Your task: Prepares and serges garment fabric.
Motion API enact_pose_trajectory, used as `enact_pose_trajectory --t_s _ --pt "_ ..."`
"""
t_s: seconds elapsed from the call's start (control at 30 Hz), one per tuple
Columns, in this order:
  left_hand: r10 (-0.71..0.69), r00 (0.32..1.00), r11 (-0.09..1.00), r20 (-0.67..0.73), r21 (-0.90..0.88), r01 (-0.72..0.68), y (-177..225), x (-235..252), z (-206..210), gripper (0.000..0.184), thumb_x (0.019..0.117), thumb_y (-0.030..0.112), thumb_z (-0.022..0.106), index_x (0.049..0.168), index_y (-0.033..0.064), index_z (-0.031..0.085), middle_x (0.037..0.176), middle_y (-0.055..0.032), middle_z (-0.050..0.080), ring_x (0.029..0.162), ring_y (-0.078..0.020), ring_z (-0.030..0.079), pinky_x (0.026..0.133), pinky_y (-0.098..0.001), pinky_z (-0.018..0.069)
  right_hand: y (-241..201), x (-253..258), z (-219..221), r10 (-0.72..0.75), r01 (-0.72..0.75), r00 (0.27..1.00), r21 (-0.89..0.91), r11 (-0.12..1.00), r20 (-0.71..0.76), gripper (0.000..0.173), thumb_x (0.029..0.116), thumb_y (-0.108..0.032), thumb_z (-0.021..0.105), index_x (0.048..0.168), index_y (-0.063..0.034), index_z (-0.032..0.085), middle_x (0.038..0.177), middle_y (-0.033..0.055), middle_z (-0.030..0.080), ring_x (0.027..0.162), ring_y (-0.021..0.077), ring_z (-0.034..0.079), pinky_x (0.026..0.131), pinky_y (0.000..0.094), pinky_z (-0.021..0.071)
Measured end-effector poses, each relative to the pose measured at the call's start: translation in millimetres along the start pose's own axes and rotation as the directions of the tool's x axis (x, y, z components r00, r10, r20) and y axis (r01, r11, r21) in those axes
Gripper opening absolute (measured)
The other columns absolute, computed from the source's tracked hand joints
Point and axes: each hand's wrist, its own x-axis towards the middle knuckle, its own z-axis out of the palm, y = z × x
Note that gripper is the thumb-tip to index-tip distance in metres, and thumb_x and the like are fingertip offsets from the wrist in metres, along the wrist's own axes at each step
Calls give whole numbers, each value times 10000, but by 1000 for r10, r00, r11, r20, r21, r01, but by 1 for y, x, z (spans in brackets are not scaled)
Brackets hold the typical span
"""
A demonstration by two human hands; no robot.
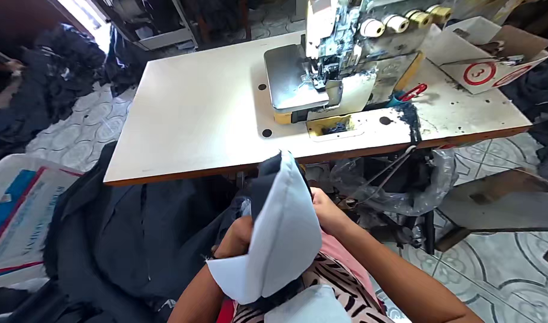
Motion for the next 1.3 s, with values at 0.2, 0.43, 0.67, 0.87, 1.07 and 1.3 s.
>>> enact_pose_trajectory --t_s 0.2,0.43,0.67,0.87,1.07,1.3 --pt "-162 969 552 -187 797 246 -34 12 7 455 910 246 759 1274 -11 666 1287 -126 688 1201 -180 652 1047 -401 526 -101 -9 -60 -238 297 845 50 954 -479 248 1109 -213 337 975 -217 546 681 -157 623 580 -66 580 542 144 517" --pt "-538 786 209 -306 854 476 -70 36 54 431 1053 242 548 1430 34 571 1416 -264 578 1290 -441 580 1060 -619 452 -151 -38 -33 -657 448 699 -544 710 -281 172 1036 -80 470 1199 -89 524 943 -130 606 839 -148 559 747 77 498" --pt "231 937 381 -261 911 159 6 11 21 462 943 417 690 1201 35 656 1171 -116 675 1043 -146 661 873 -336 579 -39 -7 -49 -487 433 871 -578 692 69 99 833 -29 621 907 -2 681 782 -37 637 705 -72 545 663 137 466" --pt "140 933 591 -331 784 189 -13 22 7 230 953 191 662 1044 -20 654 884 -41 675 811 -37 641 763 -223 554 -35 -18 -18 -566 608 781 -529 592 264 104 874 -74 657 912 16 693 736 30 634 647 -16 526 601 141 431" --pt "42 907 887 -418 433 159 -6 25 4 150 1052 270 495 968 180 581 833 136 595 765 61 576 714 -161 506 -23 -21 -30 -380 430 899 -604 672 218 191 931 -146 670 1031 16 695 824 59 657 702 27 555 657 185 466" --pt "129 904 490 -408 819 299 -12 60 -36 140 1039 88 523 1024 -29 597 780 -90 607 655 -137 585 617 -325 525 -16 -38 -32 -595 586 801 -295 755 67 78 980 -179 647 920 -134 666 785 -154 618 671 -116 540 613 84 473"
